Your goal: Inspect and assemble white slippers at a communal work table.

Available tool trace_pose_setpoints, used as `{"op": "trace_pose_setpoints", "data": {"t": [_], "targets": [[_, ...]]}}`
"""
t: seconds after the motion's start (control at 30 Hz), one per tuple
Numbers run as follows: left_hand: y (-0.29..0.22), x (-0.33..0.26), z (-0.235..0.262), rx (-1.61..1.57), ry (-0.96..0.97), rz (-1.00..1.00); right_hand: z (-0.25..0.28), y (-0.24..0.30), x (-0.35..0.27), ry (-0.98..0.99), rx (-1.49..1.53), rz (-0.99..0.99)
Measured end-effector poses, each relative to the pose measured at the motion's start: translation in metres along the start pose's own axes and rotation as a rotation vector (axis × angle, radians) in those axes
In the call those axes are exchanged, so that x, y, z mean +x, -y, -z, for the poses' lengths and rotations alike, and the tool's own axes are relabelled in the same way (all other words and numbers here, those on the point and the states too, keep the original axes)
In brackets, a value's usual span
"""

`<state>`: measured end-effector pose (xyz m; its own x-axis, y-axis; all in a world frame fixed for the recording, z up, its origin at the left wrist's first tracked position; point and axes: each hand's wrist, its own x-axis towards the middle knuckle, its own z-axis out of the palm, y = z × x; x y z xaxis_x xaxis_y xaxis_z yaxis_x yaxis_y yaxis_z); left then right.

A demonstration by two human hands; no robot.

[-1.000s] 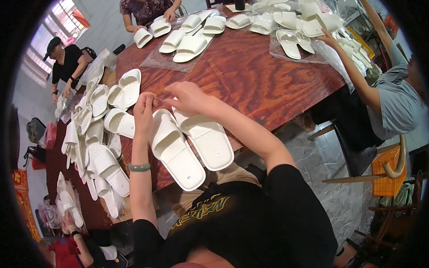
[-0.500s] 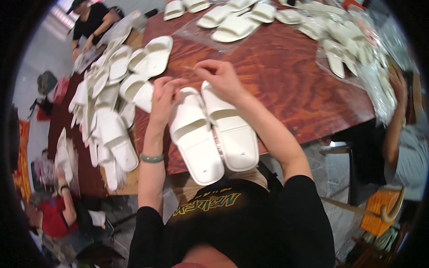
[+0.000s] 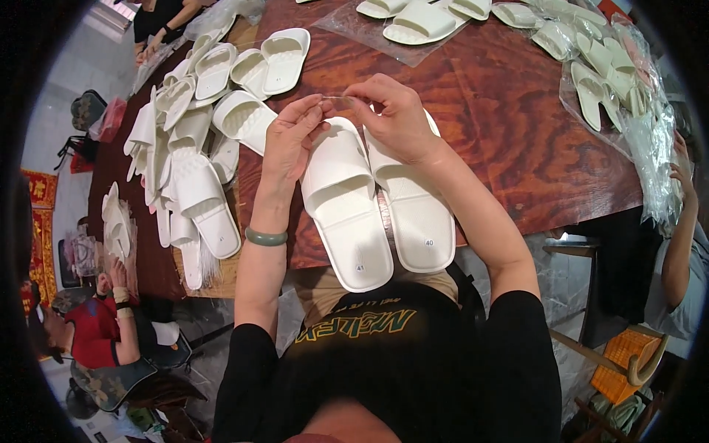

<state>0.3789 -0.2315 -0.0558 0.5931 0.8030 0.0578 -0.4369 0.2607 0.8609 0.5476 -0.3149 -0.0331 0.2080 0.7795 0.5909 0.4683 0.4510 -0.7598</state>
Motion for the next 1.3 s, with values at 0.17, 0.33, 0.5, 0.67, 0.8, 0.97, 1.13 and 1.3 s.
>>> {"op": "trace_pose_setpoints", "data": {"t": [0.17,0.33,0.5,0.67,0.8,0.97,1.13,1.3], "targets": [[-0.0002,-0.0003,-0.0007,0.017,0.002,-0.045,-0.0019,-0.0004,-0.0021,-0.024,-0.068,0.077],[-0.0021,-0.0026,-0.0014,0.048,0.001,-0.055,-0.0047,0.0011,-0.003,-0.031,-0.101,0.12],[-0.0013,-0.0029,-0.0015,0.046,0.016,-0.012,-0.0037,-0.0005,-0.0039,-0.022,-0.117,0.113],[-0.0014,-0.0017,0.0005,-0.018,0.06,0.027,-0.0043,0.0009,-0.0035,-0.004,-0.113,0.128],[-0.0031,-0.0019,-0.0022,-0.124,0.052,0.095,-0.006,-0.0021,-0.0037,-0.009,-0.13,0.166],[-0.0031,-0.0024,-0.0025,-0.134,0.065,0.126,-0.0074,-0.0009,-0.0041,-0.017,-0.144,0.168],[-0.0047,-0.003,-0.0044,-0.146,0.056,0.134,-0.0067,0.0026,-0.0037,-0.024,-0.162,0.168],[-0.0032,-0.0029,-0.0039,-0.138,0.058,0.123,-0.0072,0.0011,-0.0042,-0.029,-0.145,0.171]]}}
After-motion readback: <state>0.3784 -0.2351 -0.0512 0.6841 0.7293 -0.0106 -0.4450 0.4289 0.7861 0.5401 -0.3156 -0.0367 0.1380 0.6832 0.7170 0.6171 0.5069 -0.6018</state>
